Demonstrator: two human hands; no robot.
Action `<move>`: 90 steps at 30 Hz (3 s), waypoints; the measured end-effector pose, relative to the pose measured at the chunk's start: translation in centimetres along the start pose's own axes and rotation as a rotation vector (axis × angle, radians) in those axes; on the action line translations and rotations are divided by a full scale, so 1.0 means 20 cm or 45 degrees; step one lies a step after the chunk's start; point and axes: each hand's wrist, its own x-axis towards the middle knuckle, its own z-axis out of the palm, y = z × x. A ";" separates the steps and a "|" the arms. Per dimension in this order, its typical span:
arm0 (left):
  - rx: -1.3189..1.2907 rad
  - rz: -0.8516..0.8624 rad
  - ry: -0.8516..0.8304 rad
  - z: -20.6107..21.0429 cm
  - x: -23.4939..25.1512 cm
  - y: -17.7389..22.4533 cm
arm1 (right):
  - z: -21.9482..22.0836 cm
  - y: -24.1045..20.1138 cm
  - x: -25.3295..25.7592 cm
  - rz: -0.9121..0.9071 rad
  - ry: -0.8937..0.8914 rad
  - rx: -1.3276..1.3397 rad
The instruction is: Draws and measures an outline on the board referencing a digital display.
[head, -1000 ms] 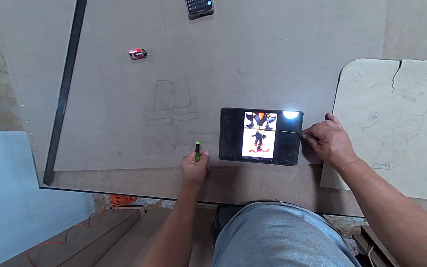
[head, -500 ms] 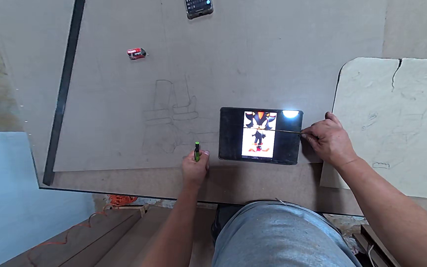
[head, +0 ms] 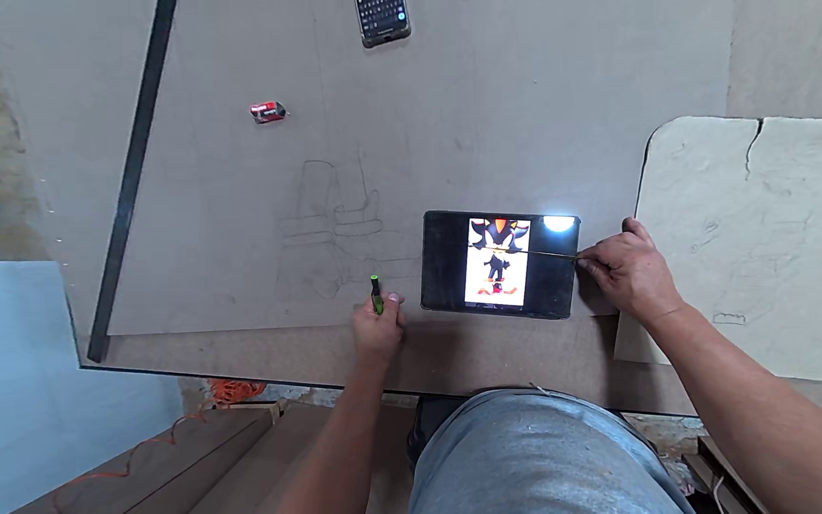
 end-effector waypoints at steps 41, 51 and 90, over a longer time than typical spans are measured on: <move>1.132 0.540 -0.241 0.02 -0.20 -0.16 | 0.29 -0.46 -0.46 0.849 0.143 0.464; 1.132 0.525 -0.289 0.00 -0.20 -0.16 | 0.32 -0.50 -0.41 0.820 0.123 0.388; 1.168 0.555 -0.298 -0.01 -0.20 -0.15 | 0.33 -0.49 -0.42 0.814 0.162 0.284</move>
